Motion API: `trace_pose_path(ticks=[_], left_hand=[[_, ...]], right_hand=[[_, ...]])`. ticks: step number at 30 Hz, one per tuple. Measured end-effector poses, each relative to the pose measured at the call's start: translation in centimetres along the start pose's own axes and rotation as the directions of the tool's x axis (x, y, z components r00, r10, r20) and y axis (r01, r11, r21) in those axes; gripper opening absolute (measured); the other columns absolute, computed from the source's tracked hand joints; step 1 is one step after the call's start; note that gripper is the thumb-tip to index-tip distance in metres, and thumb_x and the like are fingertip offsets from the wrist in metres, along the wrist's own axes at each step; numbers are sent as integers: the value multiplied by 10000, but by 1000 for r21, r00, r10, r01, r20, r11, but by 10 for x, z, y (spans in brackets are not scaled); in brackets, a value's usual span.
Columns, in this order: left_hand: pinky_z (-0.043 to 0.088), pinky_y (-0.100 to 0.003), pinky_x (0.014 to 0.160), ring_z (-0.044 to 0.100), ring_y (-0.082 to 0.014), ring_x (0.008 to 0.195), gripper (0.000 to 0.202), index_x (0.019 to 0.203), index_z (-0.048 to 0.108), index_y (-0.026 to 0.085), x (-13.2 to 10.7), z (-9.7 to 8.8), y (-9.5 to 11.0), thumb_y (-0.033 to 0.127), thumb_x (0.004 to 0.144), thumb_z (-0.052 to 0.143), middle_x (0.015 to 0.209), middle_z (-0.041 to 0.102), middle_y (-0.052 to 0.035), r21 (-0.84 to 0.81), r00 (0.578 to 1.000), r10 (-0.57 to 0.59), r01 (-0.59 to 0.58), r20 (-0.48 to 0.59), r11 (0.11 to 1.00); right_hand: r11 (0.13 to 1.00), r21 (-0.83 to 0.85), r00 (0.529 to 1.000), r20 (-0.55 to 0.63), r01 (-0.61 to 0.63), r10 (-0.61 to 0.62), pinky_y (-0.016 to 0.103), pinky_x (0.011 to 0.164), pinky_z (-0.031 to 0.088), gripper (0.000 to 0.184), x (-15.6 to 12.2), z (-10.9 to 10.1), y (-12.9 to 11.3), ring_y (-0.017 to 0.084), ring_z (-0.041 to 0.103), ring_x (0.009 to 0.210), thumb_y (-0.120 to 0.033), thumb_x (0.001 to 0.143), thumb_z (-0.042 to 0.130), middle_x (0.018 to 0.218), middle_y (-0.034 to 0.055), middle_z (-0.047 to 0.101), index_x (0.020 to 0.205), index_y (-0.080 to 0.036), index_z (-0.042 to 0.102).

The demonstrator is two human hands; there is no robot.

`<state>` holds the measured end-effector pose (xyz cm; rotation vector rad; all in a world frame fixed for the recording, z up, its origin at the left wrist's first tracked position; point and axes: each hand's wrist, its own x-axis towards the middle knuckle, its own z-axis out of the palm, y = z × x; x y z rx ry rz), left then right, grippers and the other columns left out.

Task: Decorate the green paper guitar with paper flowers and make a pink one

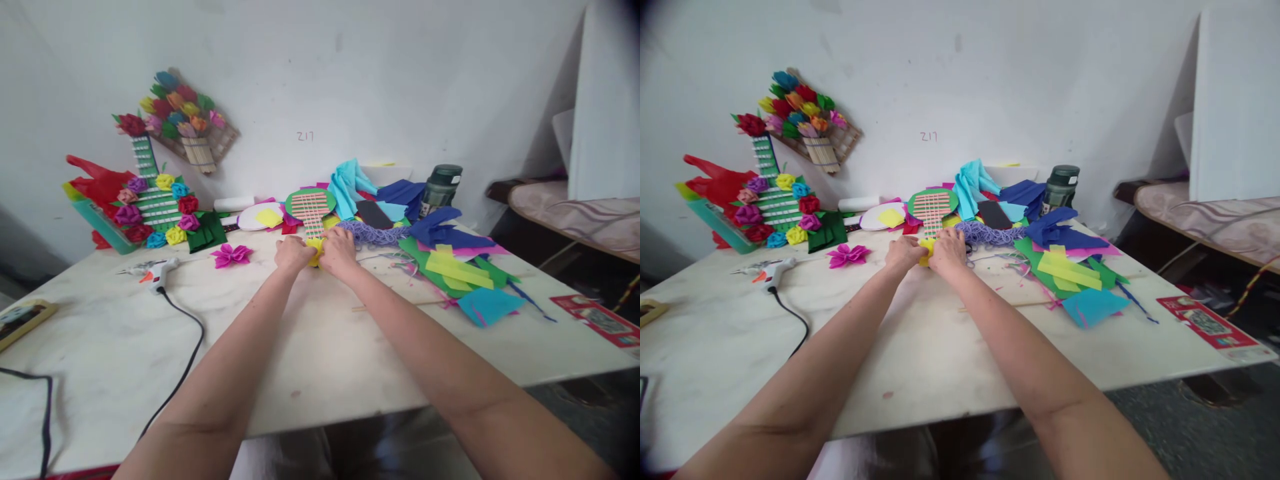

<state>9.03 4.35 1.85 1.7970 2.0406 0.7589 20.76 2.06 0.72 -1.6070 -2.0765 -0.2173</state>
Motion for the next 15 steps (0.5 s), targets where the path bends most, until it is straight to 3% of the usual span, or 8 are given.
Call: trace_pose_path(ticks=[3, 8, 15], left_hand=[[446, -394, 814, 469, -297, 1148, 306, 867, 646, 223, 1, -1, 1, 292, 569, 624, 1123, 618, -94, -11, 999, -46, 46, 23, 999], [452, -383, 803, 445, -306, 1165, 248, 796, 650, 235, 0, -4, 0, 336, 571, 625, 1018, 651, -89, 45, 999, 13, -15, 46, 999], [436, -373, 851, 446, -296, 1177, 296, 856, 655, 236, -2, -3, 1, 370, 592, 643, 1128, 626, -71, 104, 997, 70, -73, 31, 992]], right_hand=[[999, 7, 999, 11, -34, 34, 446, 991, 271, 261, 0, 1, 0, 282, 367, 1207, -190, 723, 537, 1266, 79, 565, 911, -160, 717], [999, -9, 997, 59, 52, -52, 448, 992, 279, 204, 0, 1, 10, 286, 357, 1226, -173, 697, 568, 1338, 44, 509, 825, -193, 726], [981, -83, 984, 30, 178, -176, 466, 1000, 252, 226, -1, 0, 9, 295, 335, 1248, -162, 692, 570, 1332, 81, 513, 855, -156, 726]])
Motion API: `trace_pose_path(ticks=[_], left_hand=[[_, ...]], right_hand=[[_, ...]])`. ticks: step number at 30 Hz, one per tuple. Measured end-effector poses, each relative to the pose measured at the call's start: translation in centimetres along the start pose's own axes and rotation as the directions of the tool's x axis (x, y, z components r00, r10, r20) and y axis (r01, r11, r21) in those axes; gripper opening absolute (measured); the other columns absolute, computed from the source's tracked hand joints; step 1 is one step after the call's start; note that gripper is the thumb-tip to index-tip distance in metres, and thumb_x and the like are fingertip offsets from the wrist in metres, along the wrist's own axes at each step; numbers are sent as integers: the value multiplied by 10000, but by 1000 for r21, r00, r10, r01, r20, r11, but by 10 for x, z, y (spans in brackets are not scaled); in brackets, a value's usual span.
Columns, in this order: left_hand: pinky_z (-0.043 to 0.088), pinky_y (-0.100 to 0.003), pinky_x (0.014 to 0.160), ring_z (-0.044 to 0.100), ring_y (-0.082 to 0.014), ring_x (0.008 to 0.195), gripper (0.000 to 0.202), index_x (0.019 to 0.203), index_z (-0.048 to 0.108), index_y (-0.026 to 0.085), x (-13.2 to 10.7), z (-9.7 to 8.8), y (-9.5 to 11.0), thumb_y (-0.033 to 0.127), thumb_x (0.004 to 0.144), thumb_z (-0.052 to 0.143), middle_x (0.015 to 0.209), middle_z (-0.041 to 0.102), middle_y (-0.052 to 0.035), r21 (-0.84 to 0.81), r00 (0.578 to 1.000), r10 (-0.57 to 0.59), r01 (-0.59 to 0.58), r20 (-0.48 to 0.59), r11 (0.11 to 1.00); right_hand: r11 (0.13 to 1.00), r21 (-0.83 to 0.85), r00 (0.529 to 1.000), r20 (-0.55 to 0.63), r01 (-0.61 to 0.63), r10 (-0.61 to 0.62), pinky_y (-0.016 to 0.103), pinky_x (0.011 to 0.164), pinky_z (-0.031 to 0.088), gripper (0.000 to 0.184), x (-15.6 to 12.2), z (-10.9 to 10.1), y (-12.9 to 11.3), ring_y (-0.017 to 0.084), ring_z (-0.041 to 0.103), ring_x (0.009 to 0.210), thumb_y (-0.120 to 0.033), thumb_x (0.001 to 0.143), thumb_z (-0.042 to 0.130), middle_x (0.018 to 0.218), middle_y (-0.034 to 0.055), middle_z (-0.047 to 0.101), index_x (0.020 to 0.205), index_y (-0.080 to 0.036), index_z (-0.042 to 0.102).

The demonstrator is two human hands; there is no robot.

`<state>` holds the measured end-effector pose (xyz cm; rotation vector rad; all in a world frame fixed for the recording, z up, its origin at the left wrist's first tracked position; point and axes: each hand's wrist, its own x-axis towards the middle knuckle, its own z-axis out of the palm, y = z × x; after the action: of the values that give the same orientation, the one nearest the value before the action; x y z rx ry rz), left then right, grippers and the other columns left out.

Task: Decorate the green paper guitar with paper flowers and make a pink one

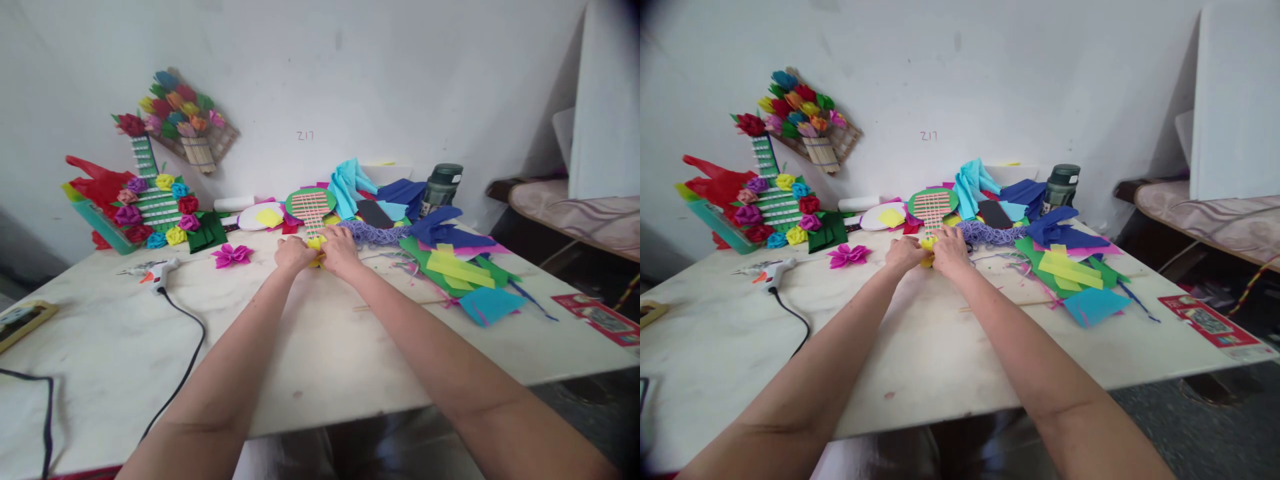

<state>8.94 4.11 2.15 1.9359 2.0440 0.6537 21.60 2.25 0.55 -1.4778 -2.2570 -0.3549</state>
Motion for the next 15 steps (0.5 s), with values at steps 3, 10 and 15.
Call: trace_pose_path(ticks=[3, 10, 15], left_hand=[[435, -371, 851, 491, -287, 1126, 340, 913, 657, 243, 1, 3, -1, 346, 589, 659, 1131, 625, -72, -25, 1000, -12, 12, -12, 1000], [439, -372, 860, 497, -275, 1129, 404, 960, 657, 239, 2, 8, 0, 375, 580, 668, 1147, 599, -96, -65, 995, -94, 92, -23, 994], [452, -389, 812, 506, -289, 1111, 415, 961, 671, 251, 5, 6, 2, 336, 555, 659, 1084, 613, -105, -101, 987, -157, 158, 21, 982]], right_hand=[[1000, 6, 1000, -5, 8, -8, 459, 1003, 248, 252, 0, -1, -3, 289, 334, 1254, -142, 701, 546, 1319, 89, 525, 878, -150, 725], [990, 84, 993, -23, -113, 115, 452, 1017, 236, 271, 1, 3, -5, 287, 350, 1247, -166, 712, 529, 1280, 95, 559, 905, -145, 719], [960, 112, 966, 54, -256, 252, 438, 994, 273, 314, 6, 4, -6, 275, 375, 1239, -202, 724, 538, 1229, 103, 591, 993, -154, 692]])
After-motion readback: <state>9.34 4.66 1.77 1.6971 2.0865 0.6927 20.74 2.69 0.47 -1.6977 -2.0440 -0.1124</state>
